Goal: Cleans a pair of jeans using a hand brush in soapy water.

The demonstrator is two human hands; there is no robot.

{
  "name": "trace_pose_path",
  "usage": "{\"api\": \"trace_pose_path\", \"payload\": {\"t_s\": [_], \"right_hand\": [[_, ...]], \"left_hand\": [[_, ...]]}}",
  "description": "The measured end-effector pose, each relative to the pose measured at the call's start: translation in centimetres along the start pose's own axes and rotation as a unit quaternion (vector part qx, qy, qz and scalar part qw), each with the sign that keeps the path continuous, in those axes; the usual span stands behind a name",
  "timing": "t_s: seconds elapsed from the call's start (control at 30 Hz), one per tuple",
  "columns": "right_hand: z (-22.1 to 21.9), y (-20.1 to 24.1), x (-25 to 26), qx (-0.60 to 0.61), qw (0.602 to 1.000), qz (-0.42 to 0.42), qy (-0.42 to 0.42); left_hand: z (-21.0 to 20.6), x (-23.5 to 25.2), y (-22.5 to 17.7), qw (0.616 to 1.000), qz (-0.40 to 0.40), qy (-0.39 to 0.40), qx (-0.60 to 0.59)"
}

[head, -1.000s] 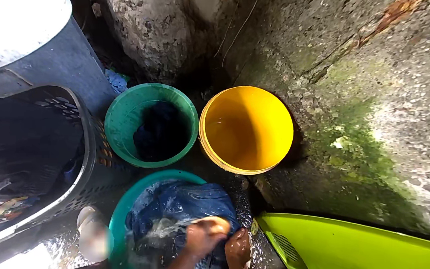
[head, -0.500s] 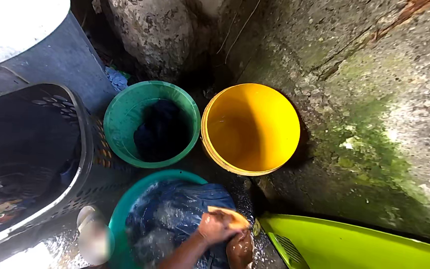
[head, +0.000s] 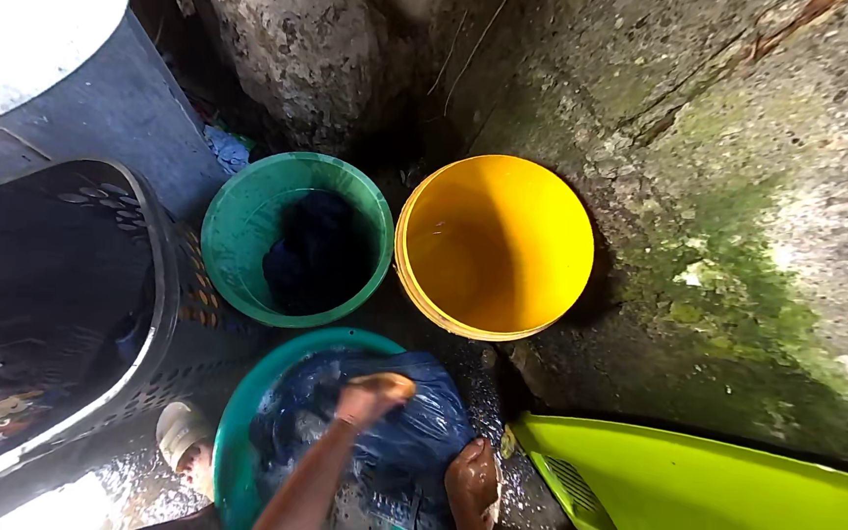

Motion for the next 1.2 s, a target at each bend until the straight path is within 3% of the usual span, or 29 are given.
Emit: {"api": "trace_pose_path", "payload": {"t_s": [0.07,0.1,0.2,0.27,0.37,0.53,0.7,0.77,0.83,0.9,0.97,1.03,1.07,1.1,1.2], "right_hand": [[0.3,0.2,0.1,-0.011,1.000,-0.006,0.020],[0.4,0.3,0.1,-0.013,1.000,-0.008,0.022],[0.6,0.2,0.2,-0.019,0.999,-0.019,0.034],[0.6,-0.1,0.0,-0.016,0.998,-0.034,0.043],[0.5,-1.4,-1.4,-0.004,0.998,-0.057,0.040],[0.0,-3.0,-2.2,0.000,0.995,-0.093,0.036],[-0.2,-3.2,-2.4,0.013,0.997,-0.072,0.000],[-0.1,-2.9,-2.1,0.022,0.997,-0.076,0.017],[0.2,-2.6,-2.0,0.034,0.996,-0.074,0.026],[-0.1,-3.2,-2.0,0.043,0.996,-0.071,0.016],[-0.3,-3.1,-2.1,0.043,0.997,-0.066,0.000],[-0.6,-3.4,-2.2,0.028,0.997,-0.068,-0.004],[-0.7,-3.6,-2.2,0.013,0.997,-0.079,0.015],[-0.5,-3.4,-2.1,0.002,0.995,-0.092,0.036],[-0.3,-3.1,-1.9,0.019,0.996,-0.081,0.023]], "left_hand": [[4.5,1.3,5.6,0.979,0.184,0.073,0.044],[6.4,1.5,7.0,0.966,0.244,0.074,0.047],[9.2,-1.0,7.7,0.938,0.344,-0.043,0.002],[8.4,-3.6,8.6,0.908,0.397,-0.125,-0.050],[3.4,-7.3,10.5,0.877,0.443,-0.148,-0.118],[-3.2,-9.2,11.5,0.883,0.447,-0.103,-0.095],[-2.5,-7.5,12.5,0.882,0.452,-0.085,-0.106],[-1.4,-7.3,11.0,0.884,0.434,-0.112,-0.129],[-1.1,-7.4,6.6,0.905,0.345,-0.186,-0.165],[-1.8,-7.5,0.0,0.930,0.191,-0.231,-0.211],[-3.2,-7.2,-6.3,0.946,0.015,-0.223,-0.235],[-5.5,-6.9,-7.8,0.966,-0.117,-0.150,-0.175],[-5.9,-6.6,-6.1,0.985,-0.108,-0.073,-0.115],[-5.2,-6.0,-3.0,0.997,-0.046,0.017,-0.057],[0.4,-3.7,7.1,0.974,0.171,0.144,0.049]]}}
Point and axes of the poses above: each hand's wrist, its own x-axis towards the middle knuckle, its own z-axis out of the back of the hand, y = z × x, the point moved 1 cm from there along x, towards the middle knuckle, and after that the axes turned 7 degrees about -x, right-handed, at the moved point
